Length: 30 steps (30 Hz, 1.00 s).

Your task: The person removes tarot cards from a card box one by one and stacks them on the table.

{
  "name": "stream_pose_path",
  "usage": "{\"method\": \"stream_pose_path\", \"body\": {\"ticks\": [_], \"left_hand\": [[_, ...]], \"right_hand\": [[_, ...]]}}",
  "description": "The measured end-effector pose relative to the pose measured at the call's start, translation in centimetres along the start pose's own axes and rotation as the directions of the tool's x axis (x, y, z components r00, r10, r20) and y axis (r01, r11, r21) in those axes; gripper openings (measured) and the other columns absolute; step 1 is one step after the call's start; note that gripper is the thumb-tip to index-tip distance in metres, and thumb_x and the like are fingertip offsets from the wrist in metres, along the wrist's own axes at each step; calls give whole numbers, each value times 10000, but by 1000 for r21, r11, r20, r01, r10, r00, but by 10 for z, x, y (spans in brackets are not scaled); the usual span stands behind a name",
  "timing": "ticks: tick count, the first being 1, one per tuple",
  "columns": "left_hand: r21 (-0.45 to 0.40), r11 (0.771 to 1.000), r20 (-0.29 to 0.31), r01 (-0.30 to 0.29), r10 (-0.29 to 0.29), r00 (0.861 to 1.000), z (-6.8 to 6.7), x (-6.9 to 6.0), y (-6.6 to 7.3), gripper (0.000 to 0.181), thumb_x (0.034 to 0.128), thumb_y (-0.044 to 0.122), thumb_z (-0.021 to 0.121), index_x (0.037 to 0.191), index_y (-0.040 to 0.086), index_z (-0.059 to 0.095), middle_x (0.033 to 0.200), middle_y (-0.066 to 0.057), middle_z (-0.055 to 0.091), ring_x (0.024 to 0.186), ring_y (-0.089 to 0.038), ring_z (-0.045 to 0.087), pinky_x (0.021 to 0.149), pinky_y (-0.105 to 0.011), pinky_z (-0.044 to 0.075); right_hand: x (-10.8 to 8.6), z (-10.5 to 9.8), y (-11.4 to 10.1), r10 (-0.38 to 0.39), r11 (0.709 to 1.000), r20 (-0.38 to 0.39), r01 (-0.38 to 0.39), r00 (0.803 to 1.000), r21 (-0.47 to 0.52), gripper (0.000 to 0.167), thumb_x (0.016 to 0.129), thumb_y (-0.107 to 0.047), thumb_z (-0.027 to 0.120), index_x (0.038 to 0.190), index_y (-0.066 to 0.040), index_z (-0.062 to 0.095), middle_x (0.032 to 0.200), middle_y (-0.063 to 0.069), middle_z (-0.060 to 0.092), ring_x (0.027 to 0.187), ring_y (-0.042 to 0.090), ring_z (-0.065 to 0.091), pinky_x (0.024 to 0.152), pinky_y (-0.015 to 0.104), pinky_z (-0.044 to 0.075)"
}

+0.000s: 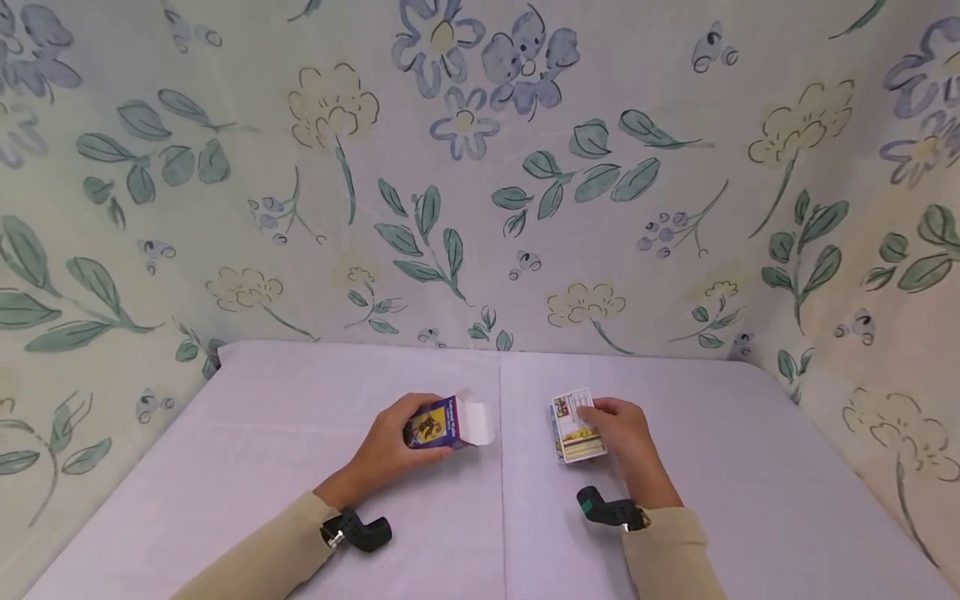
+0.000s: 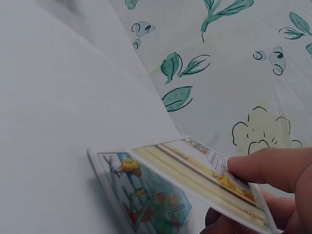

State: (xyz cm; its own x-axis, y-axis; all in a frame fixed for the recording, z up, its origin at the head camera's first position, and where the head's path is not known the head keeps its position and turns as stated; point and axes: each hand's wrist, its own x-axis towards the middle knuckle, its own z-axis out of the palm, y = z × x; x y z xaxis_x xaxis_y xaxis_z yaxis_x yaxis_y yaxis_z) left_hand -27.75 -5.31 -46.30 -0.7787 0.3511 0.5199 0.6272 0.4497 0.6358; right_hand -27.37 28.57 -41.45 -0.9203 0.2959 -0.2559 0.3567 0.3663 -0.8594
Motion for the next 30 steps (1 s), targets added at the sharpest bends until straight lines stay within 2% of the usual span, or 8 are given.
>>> {"method": "stream_pose_path", "body": {"ticks": [6,14,20,23,27,30], "left_hand": [[3,1000,6,23,-23,1000,1,-2,1,730,737,595,747,1309,197,530,1230,93,561,1034,-58,511,873,-296,479],[7,999,6,37,-37,999,2,0,1,728,729,635,725,1311,247,521,1234,114,554,1045,-45,502,885,-297,480],[-1,1000,8,26,-26,1000,1,-2,1,727,736,603,742,1310,212,528,1233,99,561,1036,-62,511,871,-296,481],[0,1000,8,14,-14,1000,2,-2,0,728,744,591,744,1314,195,526,1235,93,561,1038,-67,513,873,-298,481],[7,1000,-2,4,-4,1000,2,0,0,719,745,593,741,1316,215,521,1236,95,562,1043,-65,514,878,-295,484],[15,1000,-7,8,-7,1000,2,-1,0,720,738,607,738,1310,226,523,1231,101,563,1040,-57,513,875,-295,486]], "right_hand": [[1,0,3,-35,999,4,35,999,-16,566,925,-293,636,1328,70,472,1252,237,524,993,276,549,726,263,485],[3,1,7,-48,998,-14,47,999,-44,597,899,-321,674,1322,56,485,1264,253,511,1020,309,548,746,280,491],[4,2,7,-54,994,-23,51,998,-92,581,894,-334,674,1306,38,501,1236,246,533,997,301,560,677,233,469],[5,2,7,-47,993,-30,44,998,-107,561,898,-332,668,1298,27,510,1231,233,539,997,293,555,686,236,456],[5,2,6,-55,993,-36,51,998,-103,561,898,-329,670,1287,41,508,1238,252,523,1016,322,538,796,351,468],[5,4,6,-50,994,-41,46,998,-99,551,895,-320,672,1279,40,510,1245,257,513,1032,335,529,807,367,465]]}}
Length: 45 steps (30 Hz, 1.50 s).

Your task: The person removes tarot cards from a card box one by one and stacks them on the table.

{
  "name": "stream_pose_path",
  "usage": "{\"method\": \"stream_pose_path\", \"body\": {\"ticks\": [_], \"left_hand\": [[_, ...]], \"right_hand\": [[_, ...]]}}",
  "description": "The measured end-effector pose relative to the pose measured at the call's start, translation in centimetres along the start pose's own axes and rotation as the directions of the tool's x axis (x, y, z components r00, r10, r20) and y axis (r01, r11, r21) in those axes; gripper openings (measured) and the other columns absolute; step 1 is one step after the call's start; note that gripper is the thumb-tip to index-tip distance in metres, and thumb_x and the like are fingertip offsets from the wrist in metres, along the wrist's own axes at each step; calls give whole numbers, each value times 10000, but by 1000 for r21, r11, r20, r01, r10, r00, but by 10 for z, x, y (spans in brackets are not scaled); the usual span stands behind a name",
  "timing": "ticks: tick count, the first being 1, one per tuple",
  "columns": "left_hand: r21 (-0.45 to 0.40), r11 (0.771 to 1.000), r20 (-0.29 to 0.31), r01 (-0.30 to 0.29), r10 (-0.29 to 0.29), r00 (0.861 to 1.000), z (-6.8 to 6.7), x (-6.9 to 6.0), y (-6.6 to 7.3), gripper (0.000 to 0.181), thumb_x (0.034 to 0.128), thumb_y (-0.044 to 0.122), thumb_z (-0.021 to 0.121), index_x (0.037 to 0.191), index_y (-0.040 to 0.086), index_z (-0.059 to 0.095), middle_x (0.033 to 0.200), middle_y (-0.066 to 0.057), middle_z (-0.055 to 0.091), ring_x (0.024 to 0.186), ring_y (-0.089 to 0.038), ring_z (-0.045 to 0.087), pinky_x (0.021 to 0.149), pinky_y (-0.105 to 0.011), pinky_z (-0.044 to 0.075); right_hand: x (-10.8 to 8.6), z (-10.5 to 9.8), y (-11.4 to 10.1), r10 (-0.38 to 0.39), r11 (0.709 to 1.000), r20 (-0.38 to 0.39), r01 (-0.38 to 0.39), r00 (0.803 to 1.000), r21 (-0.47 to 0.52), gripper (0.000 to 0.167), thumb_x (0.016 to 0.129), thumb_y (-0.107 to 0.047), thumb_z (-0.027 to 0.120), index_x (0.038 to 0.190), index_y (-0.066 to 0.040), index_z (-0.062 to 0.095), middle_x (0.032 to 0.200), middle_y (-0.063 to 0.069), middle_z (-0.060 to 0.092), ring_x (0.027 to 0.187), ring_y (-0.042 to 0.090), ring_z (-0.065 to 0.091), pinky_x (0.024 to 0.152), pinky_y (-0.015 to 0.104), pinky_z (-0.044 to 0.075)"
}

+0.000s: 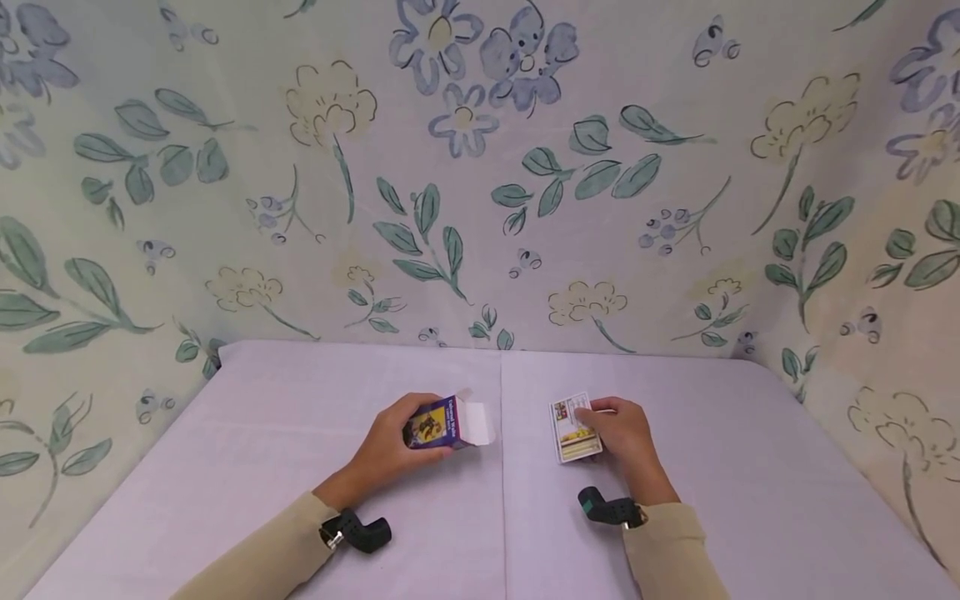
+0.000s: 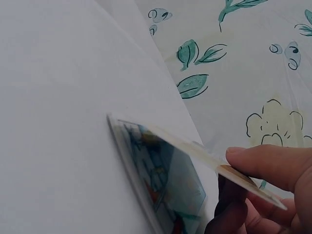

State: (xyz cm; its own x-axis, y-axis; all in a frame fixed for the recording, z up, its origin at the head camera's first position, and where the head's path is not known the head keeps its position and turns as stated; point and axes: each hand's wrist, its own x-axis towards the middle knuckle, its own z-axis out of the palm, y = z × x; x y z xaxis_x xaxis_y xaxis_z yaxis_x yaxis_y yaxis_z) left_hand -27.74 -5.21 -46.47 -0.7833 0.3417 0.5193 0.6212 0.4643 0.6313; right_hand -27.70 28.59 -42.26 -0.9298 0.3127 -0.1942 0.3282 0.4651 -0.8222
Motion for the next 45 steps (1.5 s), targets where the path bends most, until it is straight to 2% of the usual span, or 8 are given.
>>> {"method": "stream_pose_path", "body": {"ticks": [4,7,13,22,34,45], "left_hand": [[-1,1000,3,9,-9,1000,0,-1,0,726,734,612,738,1310,225,525,1236,105,562,1048,-48,509,882,-297,483],[-10,1000,3,4,-4,1000,0,-1,0,719,737,601,743,1311,226,525,1237,104,562,1051,-53,511,883,-300,484],[-23,1000,9,-5,6,1000,0,0,0,703,743,585,748,1313,245,518,1231,106,562,1041,-57,513,875,-286,484],[-24,1000,18,7,-6,1000,0,0,1,712,743,587,747,1320,242,513,1242,102,559,1054,-61,511,889,-294,480],[-18,1000,11,-5,5,1000,0,0,-1,708,740,593,746,1309,239,517,1234,107,558,1045,-60,513,873,-294,486],[-28,1000,13,6,-5,1000,0,1,-2,717,721,600,758,1300,248,526,1217,129,561,1021,-50,515,862,-278,480]], "right_hand": [[1,2,1,7,1000,-4,-7,1000,-7,520,895,-314,673,1265,20,527,1244,241,521,1026,320,545,676,240,441],[3,3,2,2,1000,-5,-2,1000,-10,508,894,-315,674,1256,13,536,1244,234,526,1020,310,555,622,193,410],[4,4,5,-22,999,-17,22,1000,-29,483,894,-300,675,1232,19,545,1204,233,549,993,305,564,598,192,416],[3,7,5,-109,977,-98,89,989,-195,405,880,-277,686,1127,31,591,1062,227,597,943,340,541,696,328,452],[0,9,3,-127,957,-106,94,986,-275,383,873,-262,681,1092,36,583,988,216,595,859,319,548,602,285,428],[-4,8,2,-132,944,-101,94,986,-315,378,861,-251,691,1063,50,584,969,232,606,833,326,554,576,284,435]]}}
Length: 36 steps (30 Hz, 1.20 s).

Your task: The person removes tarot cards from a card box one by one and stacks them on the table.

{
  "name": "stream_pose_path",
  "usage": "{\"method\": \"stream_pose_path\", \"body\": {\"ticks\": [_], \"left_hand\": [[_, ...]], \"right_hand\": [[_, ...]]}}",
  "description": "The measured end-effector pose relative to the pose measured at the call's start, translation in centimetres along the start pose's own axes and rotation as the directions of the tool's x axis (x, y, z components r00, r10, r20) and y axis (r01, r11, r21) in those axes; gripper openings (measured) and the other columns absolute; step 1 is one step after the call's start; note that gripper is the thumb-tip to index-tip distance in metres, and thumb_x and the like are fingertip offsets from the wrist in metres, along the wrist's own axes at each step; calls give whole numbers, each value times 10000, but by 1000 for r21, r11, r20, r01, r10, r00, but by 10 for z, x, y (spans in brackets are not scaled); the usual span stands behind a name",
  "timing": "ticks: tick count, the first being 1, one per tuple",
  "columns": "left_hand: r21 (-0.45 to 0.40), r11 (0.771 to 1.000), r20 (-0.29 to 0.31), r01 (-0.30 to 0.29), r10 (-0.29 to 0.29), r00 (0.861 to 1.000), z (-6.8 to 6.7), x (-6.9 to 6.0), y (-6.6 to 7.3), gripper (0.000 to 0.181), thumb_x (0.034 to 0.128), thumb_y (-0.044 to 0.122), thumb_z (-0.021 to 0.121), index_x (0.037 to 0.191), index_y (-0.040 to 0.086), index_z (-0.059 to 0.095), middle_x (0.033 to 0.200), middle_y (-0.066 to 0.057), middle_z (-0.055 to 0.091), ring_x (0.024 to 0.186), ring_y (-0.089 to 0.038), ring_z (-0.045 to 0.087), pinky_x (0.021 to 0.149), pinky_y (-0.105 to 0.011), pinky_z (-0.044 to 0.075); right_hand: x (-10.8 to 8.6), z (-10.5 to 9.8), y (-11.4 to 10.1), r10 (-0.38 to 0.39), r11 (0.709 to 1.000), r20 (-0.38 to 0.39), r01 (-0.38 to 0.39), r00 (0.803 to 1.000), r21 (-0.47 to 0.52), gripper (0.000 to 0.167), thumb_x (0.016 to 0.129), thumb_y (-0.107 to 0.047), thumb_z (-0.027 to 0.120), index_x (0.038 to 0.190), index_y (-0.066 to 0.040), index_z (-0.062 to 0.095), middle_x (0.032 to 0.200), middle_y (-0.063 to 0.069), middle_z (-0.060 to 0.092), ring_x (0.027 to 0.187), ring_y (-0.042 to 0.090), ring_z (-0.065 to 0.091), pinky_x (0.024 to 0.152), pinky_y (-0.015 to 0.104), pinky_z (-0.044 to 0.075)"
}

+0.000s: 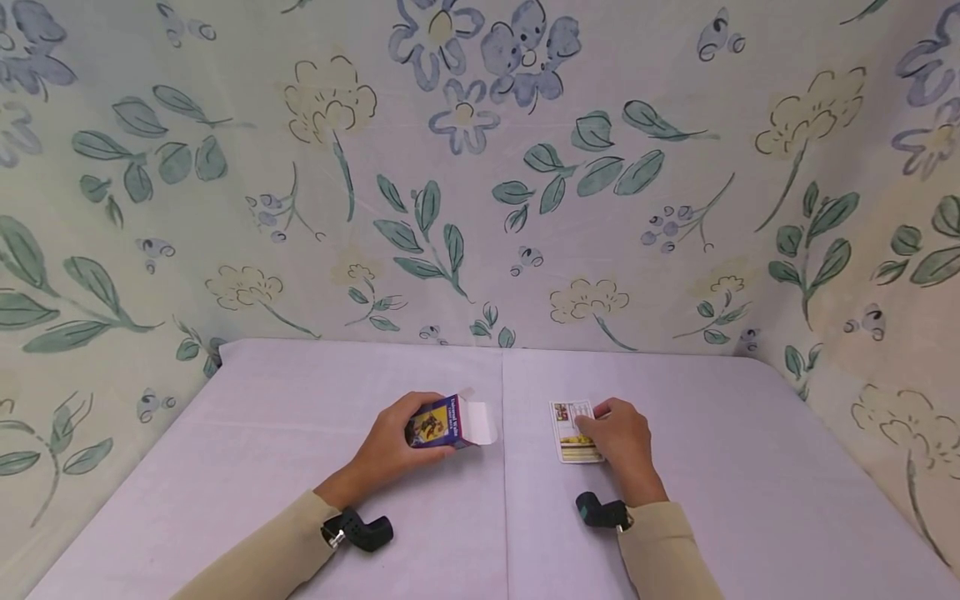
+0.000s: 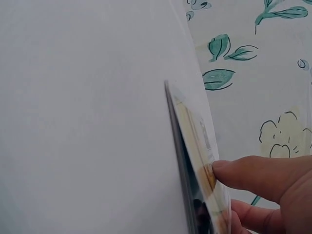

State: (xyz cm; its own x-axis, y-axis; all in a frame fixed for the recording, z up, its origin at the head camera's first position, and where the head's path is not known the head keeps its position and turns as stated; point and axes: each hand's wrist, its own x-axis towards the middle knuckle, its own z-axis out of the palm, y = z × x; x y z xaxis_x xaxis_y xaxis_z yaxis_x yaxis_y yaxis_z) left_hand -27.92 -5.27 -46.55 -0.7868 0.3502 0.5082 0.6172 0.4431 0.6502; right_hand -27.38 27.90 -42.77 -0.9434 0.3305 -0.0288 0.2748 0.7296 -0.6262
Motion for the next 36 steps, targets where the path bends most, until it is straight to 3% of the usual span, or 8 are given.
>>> {"method": "stream_pose_path", "body": {"ticks": [13,26,36], "left_hand": [[8,1000,9,0,0,1000,-2,1,4,710,728,566,773,1299,224,527,1230,99,564,1027,-67,514,864,-283,481],[7,1000,9,3,-3,1000,-2,1,4,716,720,562,782,1298,220,531,1219,100,569,1023,-62,514,864,-277,480],[12,1000,12,8,-9,1000,-2,1,4,714,728,555,780,1301,213,528,1231,91,567,1035,-67,515,876,-285,482]], "right_hand": [[0,1,-1,6,1000,-11,-6,1000,-30,361,855,-243,704,1037,41,573,951,231,607,815,327,543,561,268,433],[0,2,-2,18,999,-5,-18,1000,-42,376,852,-258,709,1042,36,571,960,232,601,838,342,532,618,329,451],[0,5,-2,37,999,-15,-37,999,-38,338,859,-247,701,1027,15,571,956,212,610,839,323,535,548,239,418]]}}
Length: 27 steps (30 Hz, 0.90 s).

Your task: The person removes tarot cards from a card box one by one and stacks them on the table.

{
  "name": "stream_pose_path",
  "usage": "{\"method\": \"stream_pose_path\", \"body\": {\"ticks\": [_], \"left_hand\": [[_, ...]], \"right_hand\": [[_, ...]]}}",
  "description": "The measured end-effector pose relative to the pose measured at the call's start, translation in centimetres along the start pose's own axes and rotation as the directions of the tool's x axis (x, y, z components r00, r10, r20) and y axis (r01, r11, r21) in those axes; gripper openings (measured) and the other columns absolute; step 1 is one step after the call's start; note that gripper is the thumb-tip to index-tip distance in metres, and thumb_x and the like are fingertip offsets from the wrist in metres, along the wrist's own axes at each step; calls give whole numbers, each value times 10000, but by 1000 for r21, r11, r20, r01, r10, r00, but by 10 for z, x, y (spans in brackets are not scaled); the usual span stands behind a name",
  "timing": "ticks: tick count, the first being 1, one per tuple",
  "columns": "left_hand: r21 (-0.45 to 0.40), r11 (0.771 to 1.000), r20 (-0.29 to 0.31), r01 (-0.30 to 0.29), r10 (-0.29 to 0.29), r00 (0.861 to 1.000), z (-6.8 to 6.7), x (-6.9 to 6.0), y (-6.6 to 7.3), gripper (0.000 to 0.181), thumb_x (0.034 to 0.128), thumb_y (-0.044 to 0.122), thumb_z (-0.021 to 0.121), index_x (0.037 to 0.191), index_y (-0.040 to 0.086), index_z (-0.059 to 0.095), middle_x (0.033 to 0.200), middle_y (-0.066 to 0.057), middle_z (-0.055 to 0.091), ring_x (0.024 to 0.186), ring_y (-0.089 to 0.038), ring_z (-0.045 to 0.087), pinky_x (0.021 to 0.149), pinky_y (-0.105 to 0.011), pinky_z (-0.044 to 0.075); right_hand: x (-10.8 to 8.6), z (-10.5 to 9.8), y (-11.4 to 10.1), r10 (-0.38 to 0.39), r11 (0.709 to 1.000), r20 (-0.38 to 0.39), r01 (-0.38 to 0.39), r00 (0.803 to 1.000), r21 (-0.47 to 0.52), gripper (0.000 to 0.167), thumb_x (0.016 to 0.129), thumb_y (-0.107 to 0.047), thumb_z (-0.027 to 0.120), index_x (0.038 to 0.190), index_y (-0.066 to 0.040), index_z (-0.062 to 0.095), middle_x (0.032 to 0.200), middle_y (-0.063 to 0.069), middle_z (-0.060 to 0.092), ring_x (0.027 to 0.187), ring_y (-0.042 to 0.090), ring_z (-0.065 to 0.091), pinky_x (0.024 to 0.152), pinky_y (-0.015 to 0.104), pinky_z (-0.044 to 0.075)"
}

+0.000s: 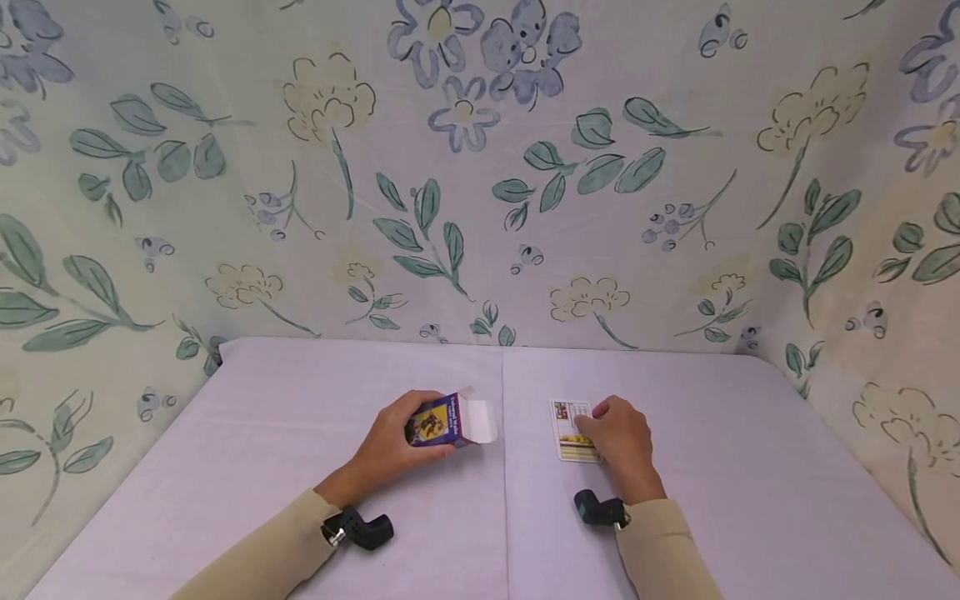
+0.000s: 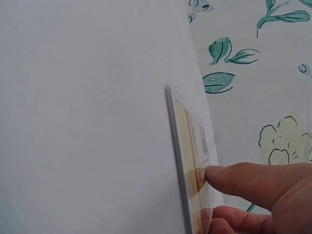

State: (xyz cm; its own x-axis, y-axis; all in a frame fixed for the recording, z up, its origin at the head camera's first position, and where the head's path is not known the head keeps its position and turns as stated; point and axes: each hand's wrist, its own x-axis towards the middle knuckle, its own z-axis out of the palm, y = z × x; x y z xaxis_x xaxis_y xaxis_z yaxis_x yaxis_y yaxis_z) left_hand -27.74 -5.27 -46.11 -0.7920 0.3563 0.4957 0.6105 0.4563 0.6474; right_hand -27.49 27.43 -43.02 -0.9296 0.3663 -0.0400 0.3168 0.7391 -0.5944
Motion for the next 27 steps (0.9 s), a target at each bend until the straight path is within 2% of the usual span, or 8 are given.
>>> {"method": "stream_pose_path", "body": {"ticks": [7,13,27], "left_hand": [[-1,1000,-2,-11,11,1000,0,0,0,716,735,555,774,1306,199,527,1229,78,568,1025,-76,517,861,-282,487],[2,1000,-14,-22,22,1000,1,-1,-1,717,733,552,777,1302,192,531,1228,71,574,1026,-76,521,866,-286,489],[-4,1000,-8,-21,21,1000,2,0,-3,729,726,578,766,1303,201,530,1222,94,565,1016,-63,515,861,-278,485]], "right_hand": [[-1,-2,-1,1,1000,0,-1,1000,0,349,858,-252,706,1022,23,567,946,221,602,841,338,529,592,297,432],[-1,0,-2,3,1000,-6,-3,1000,-6,349,866,-271,697,1029,15,579,960,214,602,852,330,532,586,266,412],[-2,-7,-2,-22,1000,31,22,999,5,382,877,-288,678,1065,31,587,989,234,592,864,348,530,602,308,426]]}}
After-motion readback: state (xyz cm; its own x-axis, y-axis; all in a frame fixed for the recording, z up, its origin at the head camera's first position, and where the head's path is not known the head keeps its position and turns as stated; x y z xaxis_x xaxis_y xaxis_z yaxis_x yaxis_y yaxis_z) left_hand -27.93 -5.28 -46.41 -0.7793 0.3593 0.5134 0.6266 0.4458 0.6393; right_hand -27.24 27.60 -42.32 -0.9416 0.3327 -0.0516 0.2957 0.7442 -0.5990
